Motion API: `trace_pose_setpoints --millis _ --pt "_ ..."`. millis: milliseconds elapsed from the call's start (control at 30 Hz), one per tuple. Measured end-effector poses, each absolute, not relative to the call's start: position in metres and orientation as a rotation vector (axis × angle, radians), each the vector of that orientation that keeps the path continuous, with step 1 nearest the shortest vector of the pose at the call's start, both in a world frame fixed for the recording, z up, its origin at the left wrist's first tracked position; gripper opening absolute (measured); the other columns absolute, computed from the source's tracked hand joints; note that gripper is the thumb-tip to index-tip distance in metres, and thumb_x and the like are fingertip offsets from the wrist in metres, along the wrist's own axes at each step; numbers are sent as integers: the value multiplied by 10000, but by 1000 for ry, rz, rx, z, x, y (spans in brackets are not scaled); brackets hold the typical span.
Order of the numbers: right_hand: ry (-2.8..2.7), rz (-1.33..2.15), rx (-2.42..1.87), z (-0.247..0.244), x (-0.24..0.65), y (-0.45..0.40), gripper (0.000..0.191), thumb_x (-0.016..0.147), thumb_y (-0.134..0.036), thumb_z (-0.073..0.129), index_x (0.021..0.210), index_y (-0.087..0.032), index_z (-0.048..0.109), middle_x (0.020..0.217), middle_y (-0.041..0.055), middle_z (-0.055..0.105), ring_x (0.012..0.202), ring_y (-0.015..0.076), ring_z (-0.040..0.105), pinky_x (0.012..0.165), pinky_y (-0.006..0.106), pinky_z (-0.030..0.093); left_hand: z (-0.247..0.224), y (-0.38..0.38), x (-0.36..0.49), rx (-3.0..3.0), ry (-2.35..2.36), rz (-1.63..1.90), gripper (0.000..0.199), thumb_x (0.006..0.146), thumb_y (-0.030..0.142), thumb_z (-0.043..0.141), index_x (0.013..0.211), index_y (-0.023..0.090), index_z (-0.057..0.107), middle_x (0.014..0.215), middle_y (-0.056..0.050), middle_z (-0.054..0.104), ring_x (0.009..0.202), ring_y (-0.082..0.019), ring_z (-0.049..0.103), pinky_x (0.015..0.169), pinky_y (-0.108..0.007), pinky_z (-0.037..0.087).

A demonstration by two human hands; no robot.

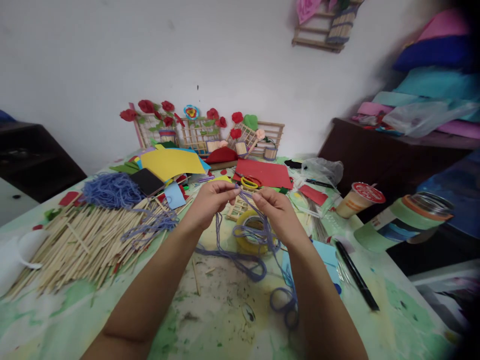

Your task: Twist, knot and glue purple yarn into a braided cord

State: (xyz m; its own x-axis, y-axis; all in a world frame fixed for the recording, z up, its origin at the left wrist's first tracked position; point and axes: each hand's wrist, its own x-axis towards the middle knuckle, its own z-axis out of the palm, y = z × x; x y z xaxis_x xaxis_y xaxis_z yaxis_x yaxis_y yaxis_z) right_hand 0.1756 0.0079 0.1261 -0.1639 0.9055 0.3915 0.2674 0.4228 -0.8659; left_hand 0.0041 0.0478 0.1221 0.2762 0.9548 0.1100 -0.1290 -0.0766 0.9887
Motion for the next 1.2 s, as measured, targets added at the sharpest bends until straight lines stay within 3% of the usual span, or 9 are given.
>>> trace_pose_setpoints --millis 167,300,400,533,733,900,1067,1200 --pt "-1842 746 -942 130 175 4 389 880 -364 512 543 -173 472 881 44 529 836 161 513 768 293 379 122 52 1 1123 714 1171 213 666 265 763 739 108 639 602 -20 629 354 14 240 346 -138 116" --pt "-1966 802 -918 124 168 5 425 877 -423 525 535 -176 472 1015 63 589 970 203 545 844 319 389 125 52 -1 982 620 1156 217 661 201 763 788 99 620 680 -34 657 355 34 241 341 -103 127" --pt "-1988 848 -904 119 165 8 437 875 -446 528 535 -175 481 950 55 602 912 191 557 809 306 396 129 48 -1 909 577 1101 216 677 178 745 815 90 604 707 -40 660 352 38 244 334 -91 139" --pt "-1894 1044 -907 115 170 12 382 859 -481 540 634 -175 588 732 20 585 697 143 520 667 266 389 135 43 -2 827 538 1092 156 717 139 701 812 94 585 593 30 555 348 27 254 328 -84 151" --pt "-1370 1181 -995 113 191 23 450 813 -593 544 669 -179 645 661 33 612 622 148 539 601 275 407 143 48 -19 734 523 1179 33 822 108 590 795 112 573 532 69 440 336 14 261 322 -88 187" --pt "-1100 1173 -833 126 220 22 403 818 -552 518 647 -207 638 649 40 598 684 181 580 703 334 467 151 60 -59 681 531 1400 177 917 102 438 795 116 566 515 60 445 345 1 264 316 -111 201" --pt "-1088 1037 -707 137 260 13 410 880 -505 406 616 -262 604 604 16 547 724 196 566 775 398 459 154 67 -103 682 607 1580 235 948 109 402 780 169 554 503 68 489 378 -10 262 349 -131 214" --pt "-914 1032 -509 138 286 7 374 885 -457 439 611 -269 612 598 6 518 675 176 533 784 396 447 145 77 -133 712 691 1743 228 928 138 467 719 177 549 467 83 482 356 -14 241 344 -167 163"
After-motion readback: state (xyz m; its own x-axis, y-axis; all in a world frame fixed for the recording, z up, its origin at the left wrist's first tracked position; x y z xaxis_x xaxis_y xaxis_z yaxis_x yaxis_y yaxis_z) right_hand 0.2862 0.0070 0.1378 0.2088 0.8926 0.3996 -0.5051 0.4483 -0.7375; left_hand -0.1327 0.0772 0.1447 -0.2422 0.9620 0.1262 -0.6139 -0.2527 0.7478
